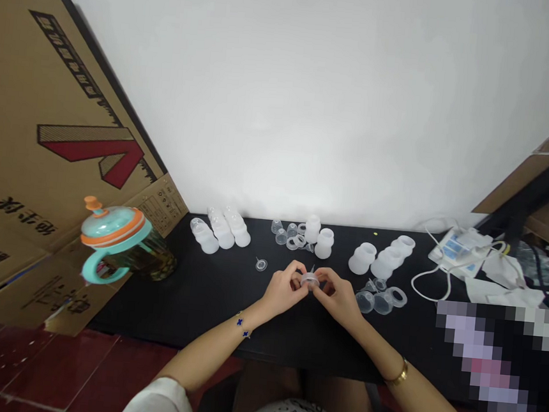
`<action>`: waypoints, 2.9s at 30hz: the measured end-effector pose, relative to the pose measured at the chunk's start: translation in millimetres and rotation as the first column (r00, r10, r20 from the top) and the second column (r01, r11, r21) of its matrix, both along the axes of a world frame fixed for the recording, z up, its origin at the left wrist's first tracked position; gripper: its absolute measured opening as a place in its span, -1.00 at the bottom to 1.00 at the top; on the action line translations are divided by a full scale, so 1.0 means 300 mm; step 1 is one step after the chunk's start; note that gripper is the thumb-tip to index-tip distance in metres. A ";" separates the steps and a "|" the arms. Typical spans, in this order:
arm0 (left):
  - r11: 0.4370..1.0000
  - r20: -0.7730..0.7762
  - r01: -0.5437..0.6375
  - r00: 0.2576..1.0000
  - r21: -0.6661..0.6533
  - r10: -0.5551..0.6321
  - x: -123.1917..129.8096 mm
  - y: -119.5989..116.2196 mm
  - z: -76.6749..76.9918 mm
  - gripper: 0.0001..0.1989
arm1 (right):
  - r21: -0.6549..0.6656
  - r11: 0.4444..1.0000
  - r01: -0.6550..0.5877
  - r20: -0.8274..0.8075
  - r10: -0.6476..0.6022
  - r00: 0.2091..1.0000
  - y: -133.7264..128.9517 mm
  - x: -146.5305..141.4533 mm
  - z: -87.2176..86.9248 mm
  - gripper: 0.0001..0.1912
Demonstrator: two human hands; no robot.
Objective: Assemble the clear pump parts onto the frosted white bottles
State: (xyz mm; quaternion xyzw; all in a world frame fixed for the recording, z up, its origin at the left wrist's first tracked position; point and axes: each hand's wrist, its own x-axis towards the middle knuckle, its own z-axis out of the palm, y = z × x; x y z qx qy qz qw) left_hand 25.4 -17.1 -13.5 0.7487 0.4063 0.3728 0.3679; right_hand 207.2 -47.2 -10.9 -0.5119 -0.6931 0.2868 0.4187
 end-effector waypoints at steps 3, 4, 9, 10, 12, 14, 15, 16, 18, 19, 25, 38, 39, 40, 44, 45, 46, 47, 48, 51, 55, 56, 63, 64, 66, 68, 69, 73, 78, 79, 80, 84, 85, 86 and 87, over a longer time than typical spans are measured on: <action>1.000 -0.003 0.000 1.000 -0.002 0.000 -0.001 0.000 0.001 -0.84 | -0.004 1.000 0.006 0.008 -0.006 1.000 0.000 0.000 -0.001 -0.82; 1.000 -0.004 0.000 1.000 -0.004 0.000 -0.001 -0.001 0.002 -0.84 | -0.004 1.000 0.007 0.010 -0.007 1.000 0.000 0.000 -0.001 -0.82; 1.000 -0.011 -0.006 1.000 0.000 0.006 0.001 -0.003 0.013 -0.85 | -0.007 1.000 0.003 0.007 -0.003 1.000 -0.001 0.002 -0.002 -0.82; 1.000 -0.012 -0.009 1.000 0.001 0.009 0.002 -0.004 0.014 -0.85 | -0.007 1.000 0.001 0.007 -0.001 1.000 -0.001 0.002 -0.001 -0.82; 1.000 -0.010 -0.010 1.000 -0.002 0.010 0.002 -0.004 0.013 -0.85 | -0.005 1.000 -0.003 0.006 0.003 1.000 -0.001 0.002 -0.001 -0.83; 1.000 -0.005 -0.007 1.000 -0.008 0.007 0.002 -0.004 0.012 -0.85 | -0.004 1.000 -0.003 0.008 0.003 1.000 0.001 0.002 -0.001 -0.83; 1.000 -0.005 -0.005 1.000 -0.010 0.005 0.002 -0.004 0.011 -0.85 | -0.005 1.000 -0.001 0.010 0.001 1.000 0.001 0.002 -0.002 -0.83; 1.000 -0.007 -0.003 1.000 -0.010 0.003 0.001 -0.004 0.010 -0.84 | -0.006 1.000 0.002 0.012 -0.001 1.000 0.002 0.001 -0.003 -0.83; 1.000 -0.015 -0.006 1.000 -0.008 0.006 0.001 -0.003 0.010 -0.84 | -0.007 1.000 0.002 0.017 -0.002 1.000 0.003 0.001 -0.004 -0.83; 1.000 -0.018 -0.008 1.000 -0.007 0.008 0.001 -0.002 0.010 -0.84 | -0.006 1.000 0.001 0.018 -0.001 1.000 0.002 0.001 -0.005 -0.83; 1.000 -0.016 -0.013 1.000 -0.001 0.013 0.002 -0.001 0.009 -0.85 | -0.004 1.000 -0.002 0.012 0.002 1.000 0.000 0.002 -0.011 -0.84; 1.000 -0.015 -0.016 1.000 -0.008 0.016 0.001 -0.004 0.008 -0.86 | -0.009 1.000 0.013 0.021 -0.013 1.000 -0.001 -0.002 -0.006 -0.83; 1.000 -0.016 -0.016 1.000 -0.007 0.016 0.001 -0.004 0.009 -0.86 | -0.011 1.000 0.013 0.023 -0.013 1.000 -0.001 -0.002 -0.005 -0.84; 1.000 -0.019 -0.017 1.000 -0.006 0.017 0.001 -0.004 0.009 -0.86 | -0.013 1.000 0.012 0.025 -0.012 1.000 -0.001 -0.002 -0.005 -0.84; 1.000 -0.038 -0.016 0.999 -0.005 0.016 0.001 -0.003 0.011 -0.85 | -0.016 1.000 0.009 0.027 -0.008 1.000 0.000 0.000 -0.004 -0.83; 1.000 -0.040 -0.012 0.999 -0.004 0.012 0.000 -0.002 0.010 -0.84 | -0.015 1.000 0.011 0.027 -0.011 1.000 0.001 0.000 -0.005 -0.83; 1.000 -0.042 -0.008 0.999 -0.002 0.007 0.000 -0.002 0.010 -0.84 | -0.014 1.000 0.015 0.027 -0.014 1.000 0.001 0.000 -0.005 -0.83; 1.000 -0.045 -0.003 0.999 0.001 0.003 0.000 -0.001 0.009 -0.84 | -0.013 1.000 0.019 0.026 -0.018 0.999 0.002 0.001 -0.006 -0.83; 1.000 -0.048 0.001 0.999 0.003 0.000 0.000 -0.001 0.008 -0.84 | -0.014 1.000 0.022 0.025 -0.022 0.999 0.002 0.001 -0.006 -0.83; 1.000 -0.053 0.005 0.999 0.003 -0.004 -0.001 0.002 0.005 -0.85 | -0.021 1.000 0.021 0.016 -0.021 1.000 0.003 0.001 -0.006 -0.82; 1.000 -0.046 0.006 0.999 -0.001 -0.006 -0.002 0.006 -0.001 -0.86 | -0.022 1.000 0.016 0.017 -0.016 1.000 0.005 0.001 -0.010 -0.81; 1.000 -0.049 0.004 0.999 0.001 -0.004 -0.002 0.006 -0.001 -0.86 | -0.021 1.000 0.019 0.023 -0.018 1.000 0.006 0.001 -0.012 -0.82; 1.000 -0.097 -0.016 0.995 0.004 0.017 -0.005 0.010 0.006 -0.87 | -0.036 0.999 0.005 0.052 -0.004 0.999 0.016 0.002 -0.027 -0.81; 1.000 -0.103 -0.021 0.994 0.009 0.022 -0.007 0.011 0.008 -0.86 | -0.036 0.999 0.006 0.055 -0.004 0.998 0.018 0.001 -0.028 -0.81; 0.999 -0.131 -0.037 0.990 0.034 0.041 -0.010 0.013 0.013 -0.84 | -0.032 0.999 0.015 0.064 -0.013 0.998 0.020 0.001 -0.031 -0.79; 0.995 -0.183 -0.056 0.981 0.086 0.071 -0.012 0.016 0.015 -0.80 | -0.023 0.999 0.023 0.071 -0.022 0.997 0.022 0.003 -0.035 -0.76; 0.991 -0.209 -0.062 0.974 0.115 0.085 -0.013 0.017 0.015 -0.79 | -0.020 1.000 0.025 0.075 -0.023 0.997 0.023 0.004 -0.038 -0.76; 0.978 -0.241 -0.067 0.964 0.197 0.115 -0.012 0.017 0.008 -0.74 | -0.027 1.000 0.016 0.116 -0.013 0.993 0.027 0.009 -0.044 -0.73; 0.973 -0.201 -0.071 0.973 0.221 0.116 -0.009 0.009 0.006 -0.66 | -0.017 1.000 0.016 0.176 -0.013 0.984 0.029 0.011 -0.038 -0.74; 0.975 -0.190 -0.071 0.975 0.210 0.112 -0.009 0.008 0.009 -0.64 | -0.015 1.000 0.017 0.173 -0.014 0.985 0.028 0.011 -0.035 -0.73; 0.978 -0.181 -0.070 0.978 0.195 0.106 -0.008 0.007 0.012 -0.63 | -0.016 1.000 0.014 0.163 -0.011 0.986 0.027 0.012 -0.033 -0.72; 0.991 -0.157 -0.043 0.986 0.126 0.063 -0.007 0.008 0.013 -0.61 | -0.032 0.999 -0.007 0.125 0.011 0.992 0.022 0.011 -0.025 -0.68; 0.993 -0.149 -0.034 0.987 0.115 0.051 -0.006 0.009 0.010 -0.62 | -0.036 0.999 -0.010 0.125 0.014 0.992 0.022 0.010 -0.025 -0.67; 0.994 -0.141 -0.027 0.989 0.108 0.042 -0.006 0.010 0.007 -0.62 | -0.039 0.999 -0.011 0.127 0.015 0.992 0.022 0.009 -0.024 -0.67; 0.994 -0.135 -0.021 0.990 0.106 0.035 -0.006 0.011 0.003 -0.63 | -0.040 0.999 -0.011 0.130 0.016 0.991 0.022 0.008 -0.024 -0.67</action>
